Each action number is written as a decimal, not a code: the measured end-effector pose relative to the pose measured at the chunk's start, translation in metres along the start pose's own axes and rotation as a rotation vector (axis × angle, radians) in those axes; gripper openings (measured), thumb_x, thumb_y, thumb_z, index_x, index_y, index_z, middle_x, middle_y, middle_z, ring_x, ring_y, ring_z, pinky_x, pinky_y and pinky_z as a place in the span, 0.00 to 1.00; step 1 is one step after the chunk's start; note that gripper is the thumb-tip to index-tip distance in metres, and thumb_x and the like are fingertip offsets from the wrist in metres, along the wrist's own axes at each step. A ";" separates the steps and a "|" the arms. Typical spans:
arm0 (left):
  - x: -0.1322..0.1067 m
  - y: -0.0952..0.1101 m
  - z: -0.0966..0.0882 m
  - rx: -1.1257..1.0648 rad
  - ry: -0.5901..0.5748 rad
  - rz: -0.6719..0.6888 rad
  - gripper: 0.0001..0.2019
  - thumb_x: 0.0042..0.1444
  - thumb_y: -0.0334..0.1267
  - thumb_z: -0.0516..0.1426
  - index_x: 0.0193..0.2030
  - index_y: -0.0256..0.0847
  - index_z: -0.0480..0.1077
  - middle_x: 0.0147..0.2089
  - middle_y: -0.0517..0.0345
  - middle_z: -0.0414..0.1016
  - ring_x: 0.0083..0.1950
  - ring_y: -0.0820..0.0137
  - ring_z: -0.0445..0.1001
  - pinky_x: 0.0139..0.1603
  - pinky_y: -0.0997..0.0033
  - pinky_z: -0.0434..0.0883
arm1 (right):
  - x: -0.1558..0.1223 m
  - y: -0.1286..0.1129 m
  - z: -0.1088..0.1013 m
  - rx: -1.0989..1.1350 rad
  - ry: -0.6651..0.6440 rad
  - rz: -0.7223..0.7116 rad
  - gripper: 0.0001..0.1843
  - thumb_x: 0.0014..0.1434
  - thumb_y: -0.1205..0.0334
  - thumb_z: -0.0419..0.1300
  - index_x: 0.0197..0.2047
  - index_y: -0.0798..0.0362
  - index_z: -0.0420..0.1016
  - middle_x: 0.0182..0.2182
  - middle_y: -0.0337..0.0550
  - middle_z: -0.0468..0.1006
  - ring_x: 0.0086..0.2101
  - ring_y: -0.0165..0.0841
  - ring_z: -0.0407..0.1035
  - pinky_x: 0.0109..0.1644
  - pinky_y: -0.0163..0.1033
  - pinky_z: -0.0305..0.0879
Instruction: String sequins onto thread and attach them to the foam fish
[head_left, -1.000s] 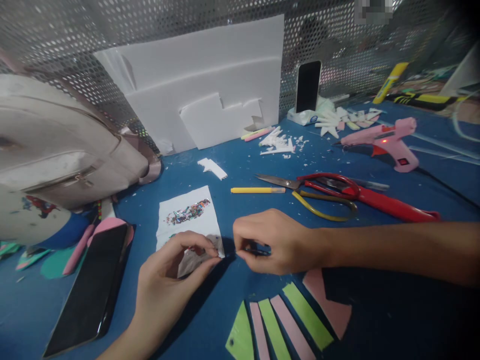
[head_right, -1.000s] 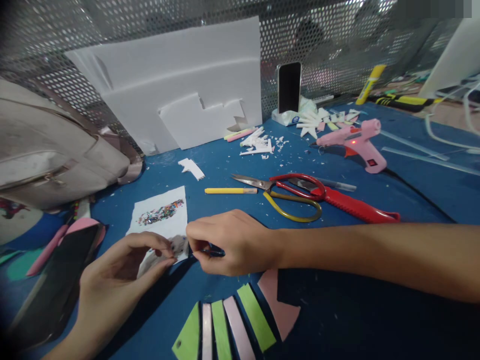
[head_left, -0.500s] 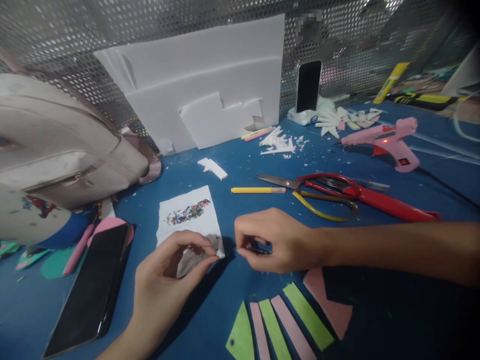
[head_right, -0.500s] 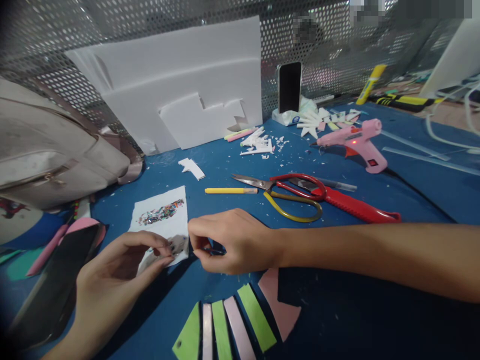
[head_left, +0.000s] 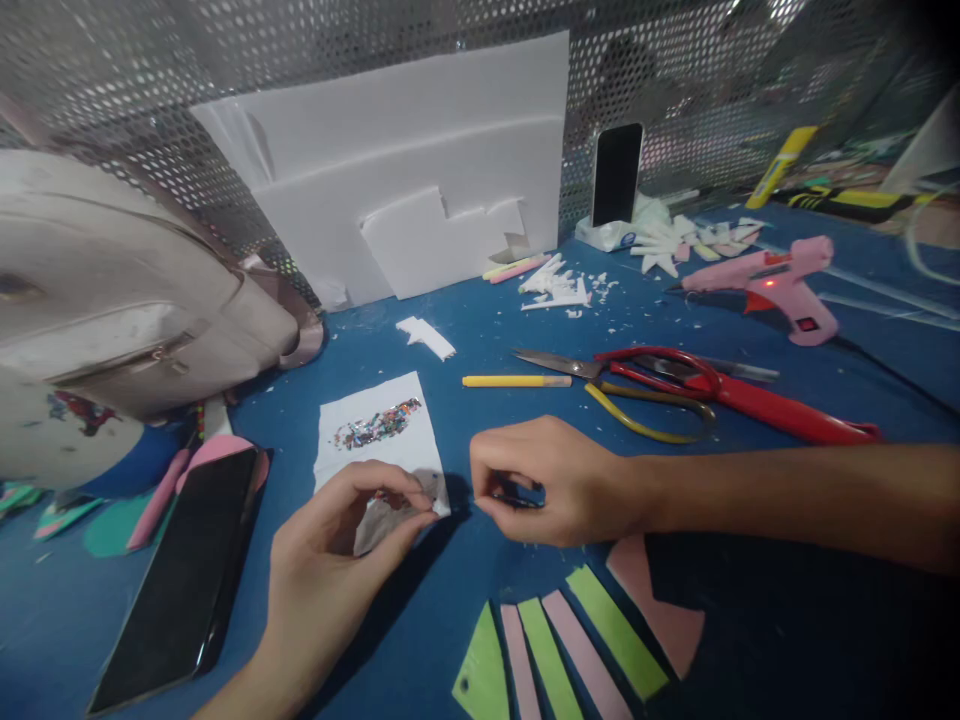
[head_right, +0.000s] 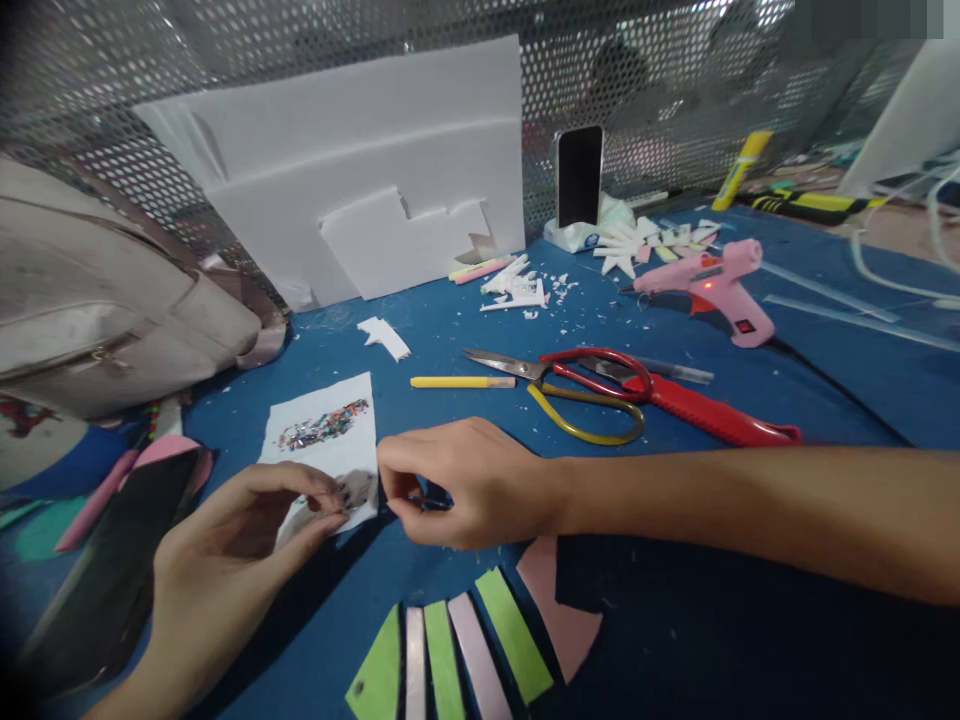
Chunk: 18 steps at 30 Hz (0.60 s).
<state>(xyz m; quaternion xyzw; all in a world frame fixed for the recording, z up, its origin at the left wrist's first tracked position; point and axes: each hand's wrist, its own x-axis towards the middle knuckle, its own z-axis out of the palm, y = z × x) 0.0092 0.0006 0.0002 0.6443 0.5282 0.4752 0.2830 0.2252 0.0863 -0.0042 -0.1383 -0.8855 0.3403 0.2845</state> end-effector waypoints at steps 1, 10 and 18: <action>0.000 0.000 0.000 0.002 0.001 0.003 0.10 0.52 0.25 0.64 0.36 0.45 0.73 0.34 0.64 0.76 0.38 0.73 0.75 0.43 0.77 0.73 | 0.000 0.000 0.000 0.001 0.001 0.000 0.07 0.53 0.74 0.59 0.33 0.54 0.65 0.28 0.31 0.69 0.27 0.21 0.59 0.31 0.29 0.53; 0.001 0.000 0.002 0.010 0.001 0.020 0.10 0.51 0.26 0.64 0.36 0.45 0.73 0.33 0.64 0.76 0.38 0.74 0.76 0.42 0.78 0.73 | -0.001 0.000 0.000 0.008 0.009 -0.013 0.07 0.53 0.74 0.59 0.32 0.54 0.65 0.28 0.31 0.68 0.27 0.20 0.59 0.31 0.29 0.53; 0.000 -0.001 0.001 0.013 0.001 0.018 0.09 0.52 0.26 0.64 0.36 0.44 0.73 0.34 0.64 0.76 0.38 0.74 0.76 0.43 0.78 0.73 | -0.001 0.002 0.001 -0.002 0.014 -0.030 0.06 0.54 0.73 0.58 0.33 0.54 0.65 0.28 0.32 0.69 0.27 0.21 0.59 0.31 0.29 0.53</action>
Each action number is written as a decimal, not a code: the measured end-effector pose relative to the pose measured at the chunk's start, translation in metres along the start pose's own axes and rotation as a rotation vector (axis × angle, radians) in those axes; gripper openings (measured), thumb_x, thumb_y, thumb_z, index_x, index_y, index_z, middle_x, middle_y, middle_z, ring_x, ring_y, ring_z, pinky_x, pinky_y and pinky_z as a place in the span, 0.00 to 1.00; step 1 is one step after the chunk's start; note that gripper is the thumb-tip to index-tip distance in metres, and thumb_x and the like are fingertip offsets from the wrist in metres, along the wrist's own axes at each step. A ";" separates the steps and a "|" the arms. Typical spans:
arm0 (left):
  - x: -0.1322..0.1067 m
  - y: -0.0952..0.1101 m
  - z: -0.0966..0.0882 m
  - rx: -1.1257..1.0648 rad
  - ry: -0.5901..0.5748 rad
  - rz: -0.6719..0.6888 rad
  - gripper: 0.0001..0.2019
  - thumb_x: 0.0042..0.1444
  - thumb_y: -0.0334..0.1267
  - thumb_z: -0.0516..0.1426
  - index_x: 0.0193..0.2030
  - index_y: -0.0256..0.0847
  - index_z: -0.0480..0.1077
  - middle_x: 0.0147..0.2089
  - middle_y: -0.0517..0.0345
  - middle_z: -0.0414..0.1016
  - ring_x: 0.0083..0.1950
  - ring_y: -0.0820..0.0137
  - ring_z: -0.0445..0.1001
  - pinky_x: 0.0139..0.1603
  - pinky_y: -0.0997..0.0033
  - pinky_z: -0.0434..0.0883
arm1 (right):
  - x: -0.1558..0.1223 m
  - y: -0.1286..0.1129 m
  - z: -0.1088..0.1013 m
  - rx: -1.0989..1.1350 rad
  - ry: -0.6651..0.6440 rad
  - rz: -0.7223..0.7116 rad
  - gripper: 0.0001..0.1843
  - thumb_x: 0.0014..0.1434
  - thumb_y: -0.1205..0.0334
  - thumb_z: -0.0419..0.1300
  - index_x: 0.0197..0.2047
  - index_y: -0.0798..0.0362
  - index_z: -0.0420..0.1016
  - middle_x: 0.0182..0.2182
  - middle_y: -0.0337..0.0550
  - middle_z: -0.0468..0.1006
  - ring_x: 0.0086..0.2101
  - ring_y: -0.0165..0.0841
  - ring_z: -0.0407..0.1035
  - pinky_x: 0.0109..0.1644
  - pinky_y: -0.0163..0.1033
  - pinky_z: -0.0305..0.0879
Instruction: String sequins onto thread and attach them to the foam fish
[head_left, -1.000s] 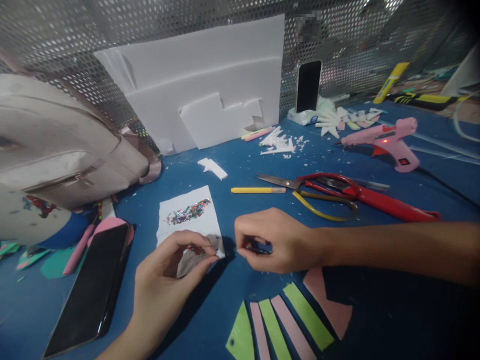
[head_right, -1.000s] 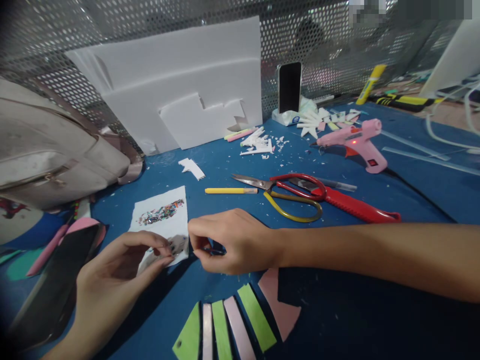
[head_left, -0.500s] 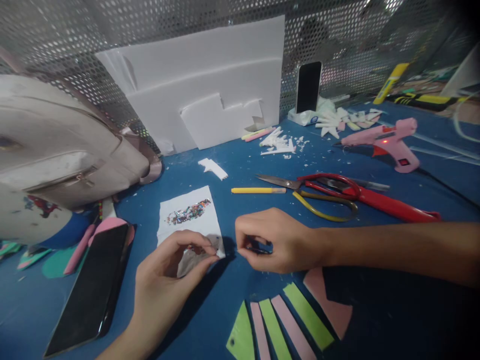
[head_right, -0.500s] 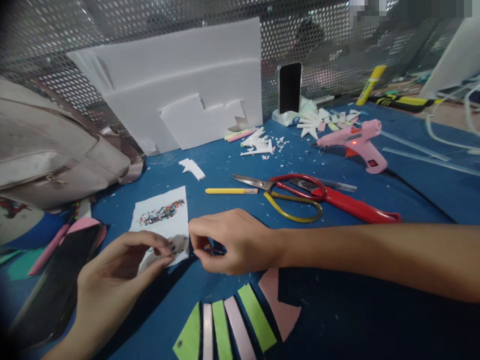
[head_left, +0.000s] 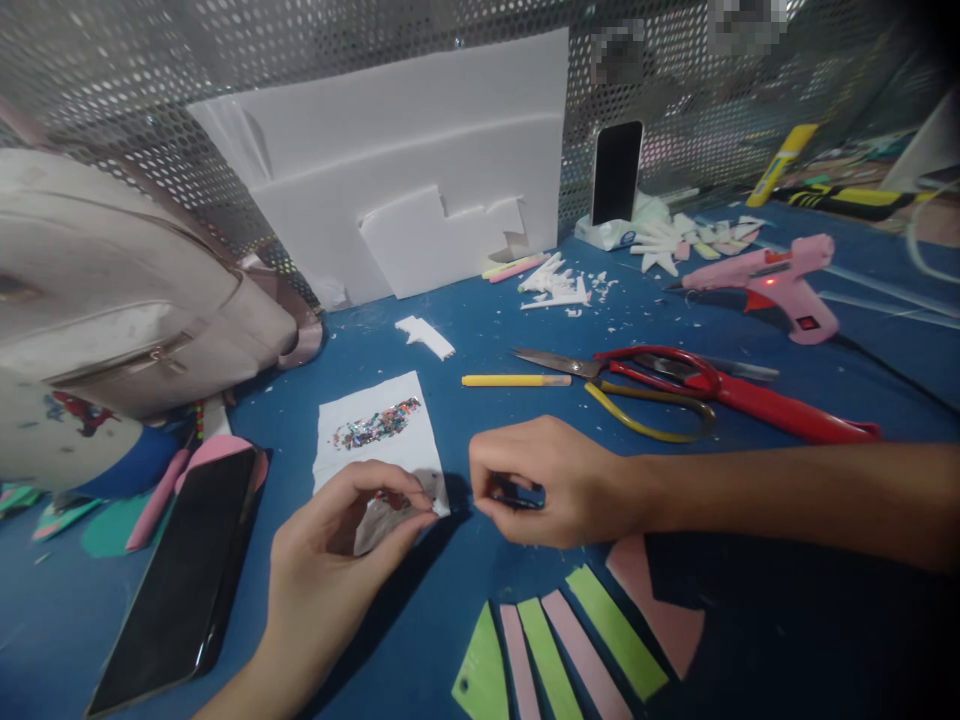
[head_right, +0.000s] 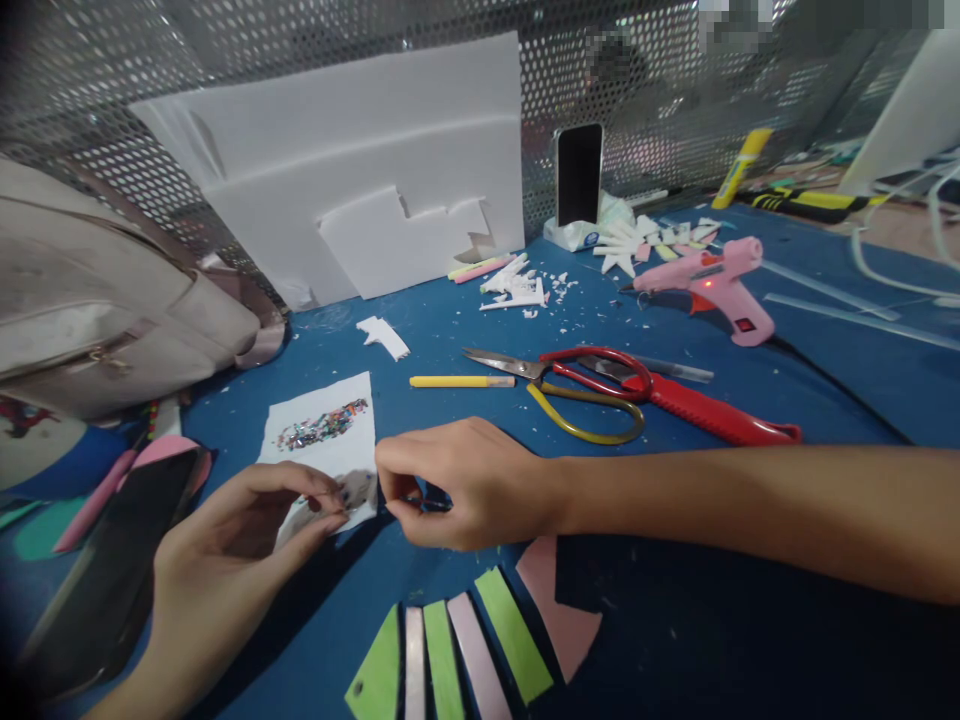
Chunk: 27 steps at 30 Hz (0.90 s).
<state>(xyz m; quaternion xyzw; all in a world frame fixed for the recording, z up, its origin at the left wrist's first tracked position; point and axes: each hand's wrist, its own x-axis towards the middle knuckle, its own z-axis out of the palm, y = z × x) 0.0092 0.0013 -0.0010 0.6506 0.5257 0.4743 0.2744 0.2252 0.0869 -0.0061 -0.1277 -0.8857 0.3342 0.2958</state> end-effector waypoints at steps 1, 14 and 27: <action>0.000 0.000 0.000 0.003 -0.003 0.007 0.09 0.52 0.26 0.64 0.36 0.44 0.73 0.33 0.64 0.76 0.37 0.74 0.76 0.42 0.78 0.73 | 0.000 0.000 0.000 -0.005 0.000 -0.003 0.06 0.54 0.73 0.58 0.33 0.54 0.65 0.28 0.32 0.69 0.27 0.21 0.59 0.31 0.29 0.53; -0.004 -0.003 -0.001 0.039 -0.041 0.069 0.11 0.53 0.25 0.63 0.39 0.46 0.73 0.36 0.64 0.76 0.40 0.73 0.75 0.43 0.76 0.72 | 0.000 -0.001 0.002 -0.085 -0.057 -0.009 0.05 0.55 0.71 0.57 0.33 0.53 0.63 0.29 0.32 0.69 0.28 0.22 0.61 0.31 0.30 0.53; -0.005 0.002 0.005 0.140 -0.145 0.159 0.10 0.53 0.27 0.64 0.38 0.45 0.72 0.34 0.65 0.76 0.36 0.75 0.75 0.39 0.77 0.72 | 0.000 0.000 0.005 -0.160 -0.082 -0.082 0.03 0.58 0.68 0.56 0.36 0.52 0.66 0.30 0.33 0.71 0.31 0.24 0.64 0.33 0.30 0.54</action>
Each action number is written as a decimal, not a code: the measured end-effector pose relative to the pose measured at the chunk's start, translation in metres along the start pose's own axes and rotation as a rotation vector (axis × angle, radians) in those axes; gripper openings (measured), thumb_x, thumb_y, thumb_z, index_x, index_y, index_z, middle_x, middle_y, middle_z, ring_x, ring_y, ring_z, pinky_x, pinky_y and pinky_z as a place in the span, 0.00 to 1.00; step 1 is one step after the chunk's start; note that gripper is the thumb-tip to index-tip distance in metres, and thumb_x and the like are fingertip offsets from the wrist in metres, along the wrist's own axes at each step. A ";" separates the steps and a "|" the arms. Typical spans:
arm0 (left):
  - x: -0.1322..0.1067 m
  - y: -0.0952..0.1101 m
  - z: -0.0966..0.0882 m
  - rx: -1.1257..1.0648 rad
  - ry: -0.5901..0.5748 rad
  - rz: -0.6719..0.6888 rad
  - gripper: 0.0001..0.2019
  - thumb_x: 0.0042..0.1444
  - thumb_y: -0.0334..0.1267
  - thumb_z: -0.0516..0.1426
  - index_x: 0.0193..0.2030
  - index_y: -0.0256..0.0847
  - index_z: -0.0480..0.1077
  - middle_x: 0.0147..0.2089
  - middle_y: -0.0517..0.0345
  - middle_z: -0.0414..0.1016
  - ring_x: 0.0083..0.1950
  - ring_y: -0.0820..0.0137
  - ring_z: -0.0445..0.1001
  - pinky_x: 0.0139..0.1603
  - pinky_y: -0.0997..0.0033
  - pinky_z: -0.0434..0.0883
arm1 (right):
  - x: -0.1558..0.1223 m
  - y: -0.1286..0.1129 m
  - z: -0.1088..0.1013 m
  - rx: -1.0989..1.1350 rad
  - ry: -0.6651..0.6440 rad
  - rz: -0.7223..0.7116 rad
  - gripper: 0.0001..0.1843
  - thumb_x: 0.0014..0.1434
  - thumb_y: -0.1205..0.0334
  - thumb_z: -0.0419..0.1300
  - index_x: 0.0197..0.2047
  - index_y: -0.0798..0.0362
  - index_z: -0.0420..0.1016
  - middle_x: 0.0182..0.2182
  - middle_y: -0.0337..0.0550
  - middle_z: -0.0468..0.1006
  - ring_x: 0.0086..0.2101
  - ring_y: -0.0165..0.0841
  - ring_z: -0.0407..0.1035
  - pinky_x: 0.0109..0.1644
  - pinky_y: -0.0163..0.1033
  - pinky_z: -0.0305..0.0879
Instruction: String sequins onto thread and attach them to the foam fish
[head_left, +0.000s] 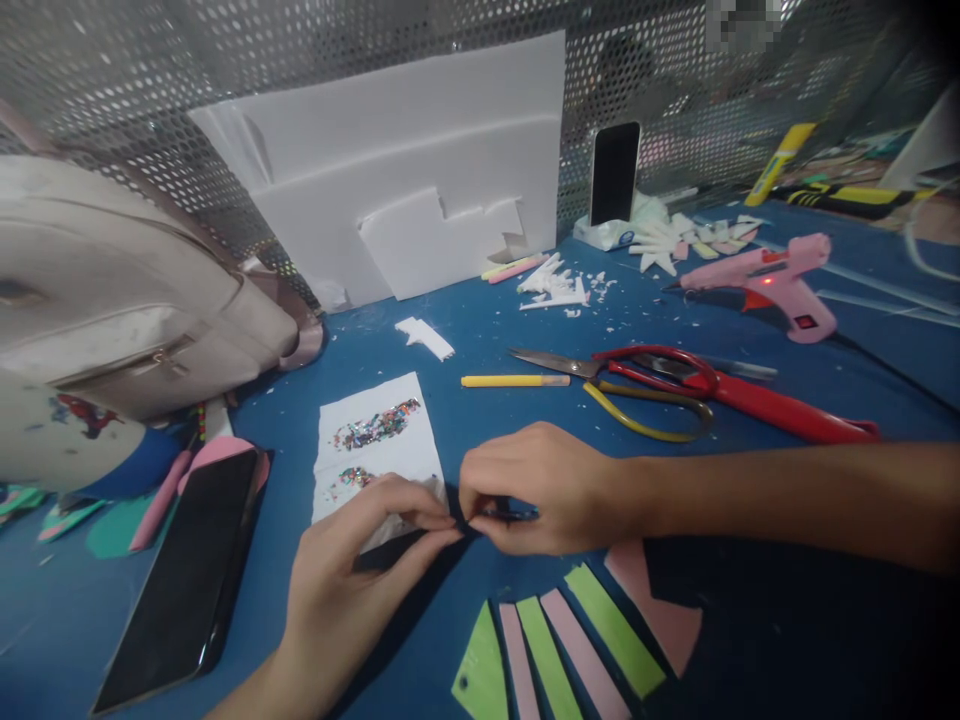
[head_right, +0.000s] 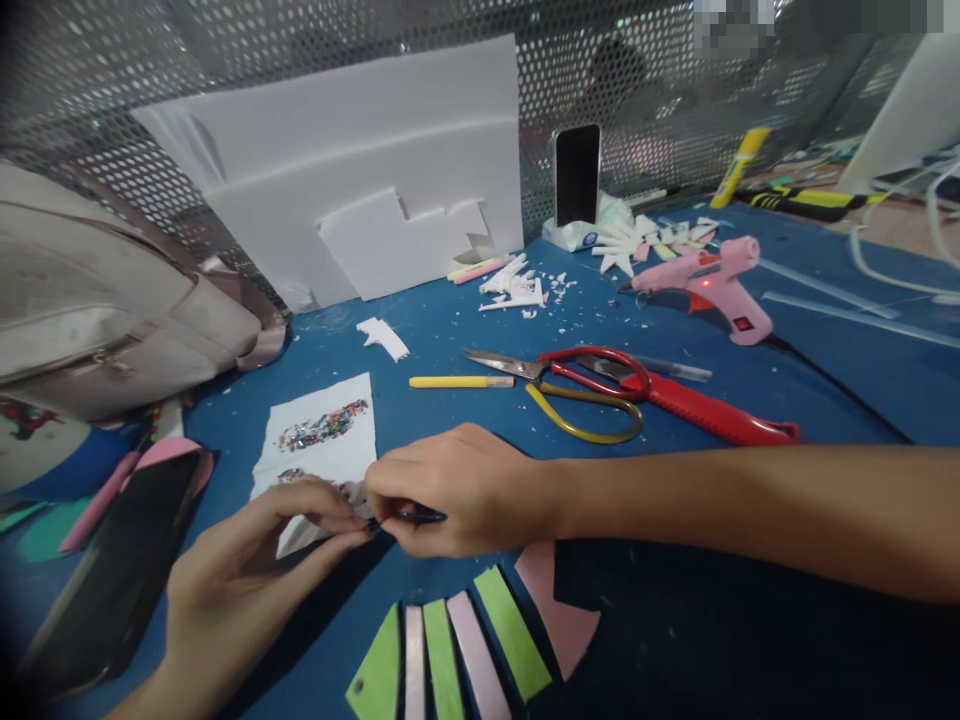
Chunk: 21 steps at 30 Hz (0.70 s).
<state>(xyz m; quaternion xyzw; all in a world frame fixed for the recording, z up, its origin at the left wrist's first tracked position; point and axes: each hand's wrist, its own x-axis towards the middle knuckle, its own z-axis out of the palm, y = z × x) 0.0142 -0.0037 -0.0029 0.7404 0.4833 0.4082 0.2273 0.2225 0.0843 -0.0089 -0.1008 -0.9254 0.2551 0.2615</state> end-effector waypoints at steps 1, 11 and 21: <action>0.000 0.001 0.001 0.010 -0.002 0.002 0.09 0.53 0.27 0.64 0.38 0.44 0.72 0.33 0.66 0.76 0.34 0.75 0.75 0.37 0.77 0.72 | 0.000 0.000 0.001 -0.006 -0.003 -0.013 0.03 0.59 0.68 0.57 0.37 0.52 0.66 0.31 0.33 0.72 0.32 0.24 0.65 0.33 0.31 0.54; 0.001 0.010 0.005 0.050 0.017 -0.058 0.10 0.51 0.28 0.66 0.35 0.44 0.70 0.28 0.69 0.77 0.28 0.78 0.76 0.32 0.82 0.72 | -0.002 0.004 0.002 -0.065 0.010 -0.134 0.01 0.63 0.66 0.55 0.39 0.51 0.68 0.32 0.35 0.73 0.33 0.26 0.65 0.33 0.33 0.53; 0.001 0.010 0.004 0.042 -0.029 -0.029 0.10 0.50 0.26 0.66 0.34 0.44 0.72 0.29 0.67 0.77 0.29 0.77 0.77 0.33 0.81 0.73 | -0.001 -0.001 -0.001 -0.039 -0.026 -0.023 0.06 0.54 0.69 0.55 0.37 0.52 0.65 0.30 0.35 0.71 0.29 0.26 0.61 0.33 0.32 0.54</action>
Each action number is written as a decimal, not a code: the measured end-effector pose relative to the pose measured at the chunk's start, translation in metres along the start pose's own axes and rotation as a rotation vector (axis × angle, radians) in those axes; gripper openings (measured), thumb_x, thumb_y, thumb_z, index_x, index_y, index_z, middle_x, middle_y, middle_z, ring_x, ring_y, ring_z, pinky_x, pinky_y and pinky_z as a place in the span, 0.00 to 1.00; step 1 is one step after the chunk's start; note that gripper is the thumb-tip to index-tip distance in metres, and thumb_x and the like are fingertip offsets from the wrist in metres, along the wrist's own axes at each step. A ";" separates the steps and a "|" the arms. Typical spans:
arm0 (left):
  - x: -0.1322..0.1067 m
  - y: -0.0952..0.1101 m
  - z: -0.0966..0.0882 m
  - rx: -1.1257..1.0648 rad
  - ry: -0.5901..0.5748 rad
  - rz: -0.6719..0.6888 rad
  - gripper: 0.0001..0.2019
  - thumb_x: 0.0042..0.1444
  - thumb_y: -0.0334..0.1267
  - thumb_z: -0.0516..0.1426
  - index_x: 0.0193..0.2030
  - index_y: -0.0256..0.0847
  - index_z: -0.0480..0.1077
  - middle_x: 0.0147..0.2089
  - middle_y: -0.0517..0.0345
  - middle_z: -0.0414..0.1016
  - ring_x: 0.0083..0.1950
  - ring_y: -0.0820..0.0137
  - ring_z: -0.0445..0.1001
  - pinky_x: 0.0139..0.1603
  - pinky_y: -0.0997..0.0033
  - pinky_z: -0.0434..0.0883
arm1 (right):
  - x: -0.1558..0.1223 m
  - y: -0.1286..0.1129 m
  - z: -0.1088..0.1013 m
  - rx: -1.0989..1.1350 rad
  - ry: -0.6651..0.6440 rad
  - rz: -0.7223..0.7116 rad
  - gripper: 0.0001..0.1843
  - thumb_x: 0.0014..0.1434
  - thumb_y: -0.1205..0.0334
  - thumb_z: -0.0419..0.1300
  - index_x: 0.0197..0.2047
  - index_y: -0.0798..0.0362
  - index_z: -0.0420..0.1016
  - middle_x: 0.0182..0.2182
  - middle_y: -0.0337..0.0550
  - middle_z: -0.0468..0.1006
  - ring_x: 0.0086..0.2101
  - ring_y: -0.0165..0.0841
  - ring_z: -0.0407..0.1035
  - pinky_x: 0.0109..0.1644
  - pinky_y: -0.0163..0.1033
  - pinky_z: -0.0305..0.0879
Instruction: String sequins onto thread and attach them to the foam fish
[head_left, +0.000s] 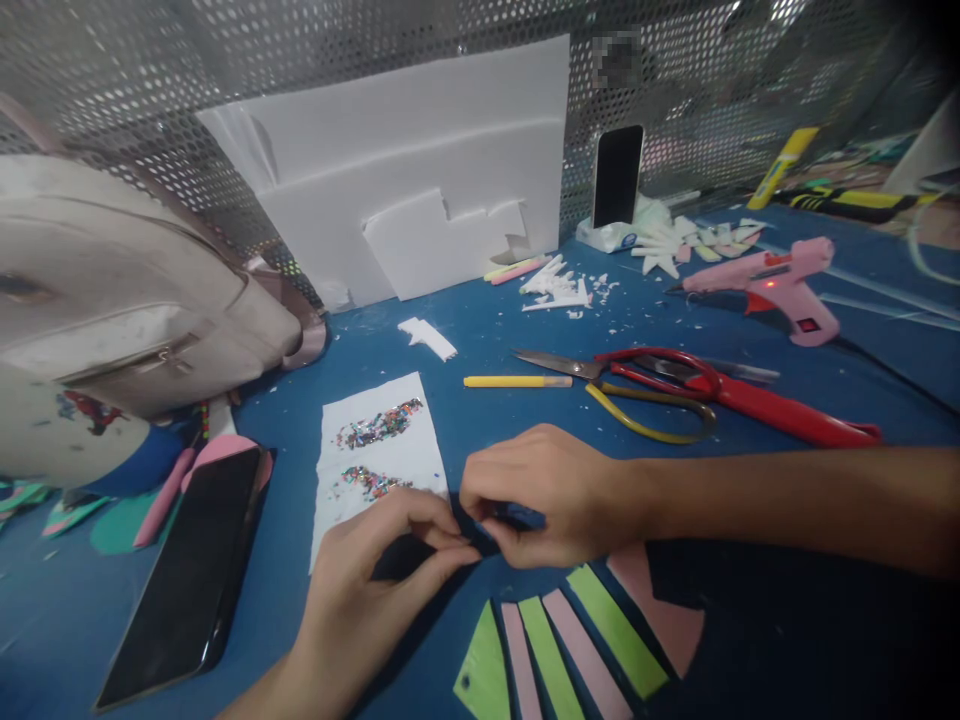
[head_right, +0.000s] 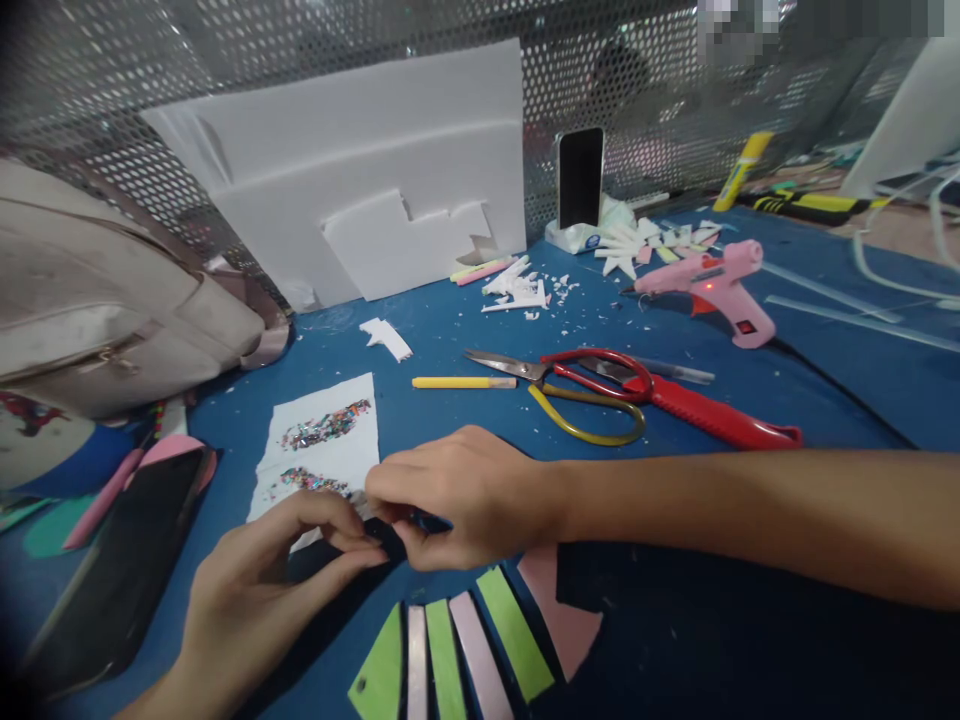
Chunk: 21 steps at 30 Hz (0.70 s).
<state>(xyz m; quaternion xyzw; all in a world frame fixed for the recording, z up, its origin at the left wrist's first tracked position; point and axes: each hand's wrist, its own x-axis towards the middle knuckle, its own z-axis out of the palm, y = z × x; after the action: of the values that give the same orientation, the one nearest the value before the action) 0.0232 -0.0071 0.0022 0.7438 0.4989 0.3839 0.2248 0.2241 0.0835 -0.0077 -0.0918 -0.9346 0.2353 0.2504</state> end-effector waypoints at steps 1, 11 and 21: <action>0.000 0.000 0.000 0.001 0.001 0.002 0.10 0.50 0.26 0.66 0.34 0.43 0.72 0.29 0.66 0.78 0.29 0.76 0.77 0.33 0.80 0.73 | 0.000 0.000 0.000 0.006 -0.009 -0.001 0.06 0.55 0.69 0.55 0.37 0.52 0.65 0.31 0.35 0.72 0.29 0.26 0.62 0.33 0.32 0.54; 0.000 -0.001 0.000 0.019 0.005 -0.018 0.09 0.51 0.27 0.65 0.35 0.43 0.72 0.29 0.67 0.77 0.29 0.76 0.76 0.33 0.80 0.73 | 0.000 0.005 0.004 0.005 -0.004 -0.090 0.03 0.63 0.65 0.55 0.39 0.52 0.70 0.32 0.37 0.74 0.32 0.26 0.66 0.33 0.32 0.55; 0.000 -0.002 -0.002 0.036 -0.062 0.044 0.08 0.52 0.28 0.65 0.34 0.42 0.72 0.29 0.65 0.78 0.28 0.76 0.77 0.32 0.79 0.73 | 0.000 0.001 0.002 -0.005 -0.028 -0.043 0.04 0.55 0.69 0.54 0.35 0.52 0.67 0.29 0.36 0.72 0.28 0.27 0.62 0.32 0.32 0.54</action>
<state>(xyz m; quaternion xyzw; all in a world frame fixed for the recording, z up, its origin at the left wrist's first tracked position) 0.0208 -0.0060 0.0019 0.7701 0.4821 0.3562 0.2182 0.2237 0.0835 -0.0094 -0.0690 -0.9403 0.2287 0.2423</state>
